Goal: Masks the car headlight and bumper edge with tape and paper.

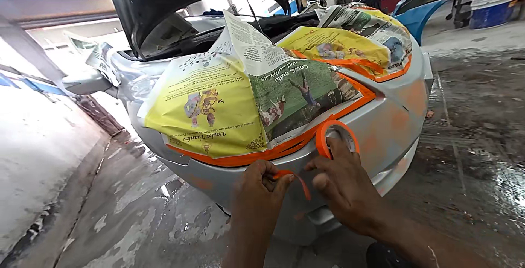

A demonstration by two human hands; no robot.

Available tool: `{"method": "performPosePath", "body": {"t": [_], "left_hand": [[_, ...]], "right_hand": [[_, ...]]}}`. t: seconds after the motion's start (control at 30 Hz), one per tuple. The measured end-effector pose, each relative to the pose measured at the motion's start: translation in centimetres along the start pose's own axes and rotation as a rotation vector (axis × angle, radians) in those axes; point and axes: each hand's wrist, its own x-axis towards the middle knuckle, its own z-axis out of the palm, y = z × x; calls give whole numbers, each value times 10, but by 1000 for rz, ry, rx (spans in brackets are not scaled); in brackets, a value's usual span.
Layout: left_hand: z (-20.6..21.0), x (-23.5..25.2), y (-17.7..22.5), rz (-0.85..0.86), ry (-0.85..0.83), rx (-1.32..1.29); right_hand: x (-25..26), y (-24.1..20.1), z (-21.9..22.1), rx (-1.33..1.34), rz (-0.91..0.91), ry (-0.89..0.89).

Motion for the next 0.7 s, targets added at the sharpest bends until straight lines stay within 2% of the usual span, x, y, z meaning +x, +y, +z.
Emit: {"method": "performPosePath", "body": {"t": [0.13, 0.3, 0.5, 0.7], "left_hand": [[1, 2, 2, -36, 4, -87], [-3, 9, -4, -165, -68, -248], [7, 17, 0, -132, 45, 52], [10, 22, 5, -139, 39, 88]], "right_hand": [[-4, 4, 13, -206, -29, 46], [10, 16, 9, -250, -68, 114], [38, 23, 14, -430, -193, 134], [48, 21, 20, -513, -165, 84]]}}
